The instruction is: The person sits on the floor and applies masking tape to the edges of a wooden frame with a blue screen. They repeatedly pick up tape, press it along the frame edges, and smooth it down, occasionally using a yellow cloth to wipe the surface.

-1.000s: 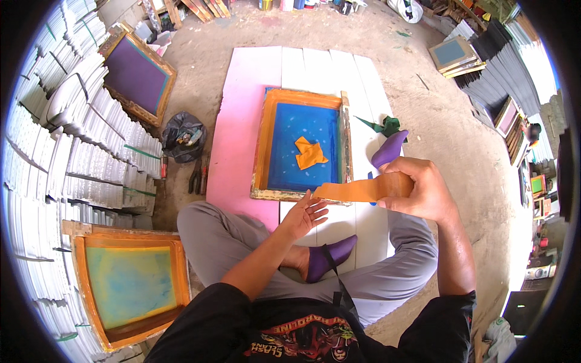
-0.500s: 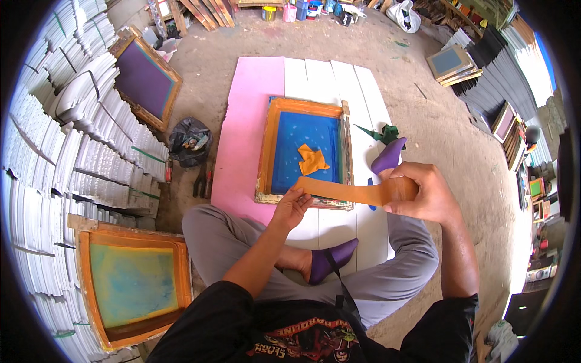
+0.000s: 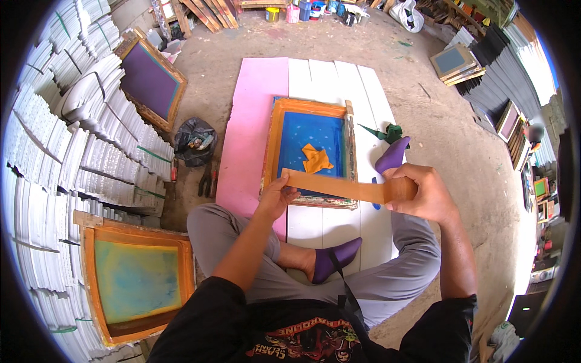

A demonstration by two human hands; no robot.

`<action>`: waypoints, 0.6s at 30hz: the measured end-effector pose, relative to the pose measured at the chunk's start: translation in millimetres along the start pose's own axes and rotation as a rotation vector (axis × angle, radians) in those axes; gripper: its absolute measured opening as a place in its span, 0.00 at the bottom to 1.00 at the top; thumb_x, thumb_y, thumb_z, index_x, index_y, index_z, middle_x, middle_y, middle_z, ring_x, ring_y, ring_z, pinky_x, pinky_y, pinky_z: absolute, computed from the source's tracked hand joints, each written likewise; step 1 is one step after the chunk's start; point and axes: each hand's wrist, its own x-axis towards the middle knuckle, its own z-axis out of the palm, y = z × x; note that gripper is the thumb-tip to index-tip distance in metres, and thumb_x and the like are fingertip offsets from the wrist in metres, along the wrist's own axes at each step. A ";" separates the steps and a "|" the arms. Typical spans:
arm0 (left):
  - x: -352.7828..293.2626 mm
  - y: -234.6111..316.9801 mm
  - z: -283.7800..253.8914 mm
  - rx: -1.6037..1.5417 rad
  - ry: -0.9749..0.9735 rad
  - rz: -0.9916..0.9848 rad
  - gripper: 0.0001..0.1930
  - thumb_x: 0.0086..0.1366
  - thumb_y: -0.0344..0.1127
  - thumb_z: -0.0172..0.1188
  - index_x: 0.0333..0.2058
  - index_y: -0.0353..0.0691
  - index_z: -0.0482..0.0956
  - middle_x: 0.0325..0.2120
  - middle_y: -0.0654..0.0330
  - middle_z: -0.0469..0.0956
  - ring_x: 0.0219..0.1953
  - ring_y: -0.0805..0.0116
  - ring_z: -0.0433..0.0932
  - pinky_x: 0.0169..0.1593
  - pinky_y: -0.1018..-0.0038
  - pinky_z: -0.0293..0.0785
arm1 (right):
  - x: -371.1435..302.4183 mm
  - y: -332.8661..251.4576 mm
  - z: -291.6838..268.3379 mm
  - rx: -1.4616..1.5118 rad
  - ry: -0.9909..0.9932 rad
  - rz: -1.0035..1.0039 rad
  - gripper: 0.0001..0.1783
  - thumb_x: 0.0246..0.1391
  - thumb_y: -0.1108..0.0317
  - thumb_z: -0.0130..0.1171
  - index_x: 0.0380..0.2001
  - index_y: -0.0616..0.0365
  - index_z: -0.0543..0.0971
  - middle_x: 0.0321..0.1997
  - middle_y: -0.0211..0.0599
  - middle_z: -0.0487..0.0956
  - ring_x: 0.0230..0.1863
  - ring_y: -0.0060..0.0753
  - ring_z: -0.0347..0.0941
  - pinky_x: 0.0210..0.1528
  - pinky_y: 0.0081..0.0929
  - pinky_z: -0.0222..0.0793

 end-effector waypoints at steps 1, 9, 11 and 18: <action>0.5 3.7 -5.2 0.023 0.000 0.022 0.09 0.73 0.40 0.64 0.43 0.42 0.81 0.30 0.64 0.83 0.32 0.70 0.84 0.42 0.67 0.88 | -0.2 1.5 0.1 0.022 -0.005 0.034 0.27 0.32 0.61 0.81 0.38 0.61 0.84 0.36 0.47 0.85 0.38 0.54 0.84 0.44 0.40 0.78; -3.5 33.5 -19.8 0.368 0.112 0.024 0.11 0.69 0.38 0.69 0.43 0.39 0.83 0.32 0.60 0.85 0.31 0.70 0.85 0.39 0.71 0.87 | -4.4 55.3 25.6 0.000 0.043 0.061 0.30 0.32 0.60 0.83 0.41 0.60 0.83 0.42 0.47 0.85 0.43 0.51 0.84 0.48 0.40 0.79; -7.5 42.2 -20.8 0.488 0.153 -0.006 0.13 0.67 0.39 0.71 0.44 0.37 0.83 0.33 0.59 0.85 0.32 0.69 0.86 0.38 0.72 0.87 | -5.8 66.2 37.6 -0.003 0.046 0.078 0.30 0.32 0.61 0.83 0.41 0.60 0.83 0.45 0.47 0.85 0.47 0.50 0.83 0.50 0.40 0.78; -4.0 56.7 -37.4 0.600 0.207 0.075 0.14 0.65 0.38 0.74 0.41 0.34 0.86 0.32 0.58 0.85 0.29 0.70 0.83 0.36 0.74 0.84 | -11.2 103.4 84.9 -0.022 0.024 0.046 0.35 0.30 0.66 0.85 0.46 0.63 0.83 0.49 0.48 0.83 0.53 0.48 0.81 0.57 0.38 0.77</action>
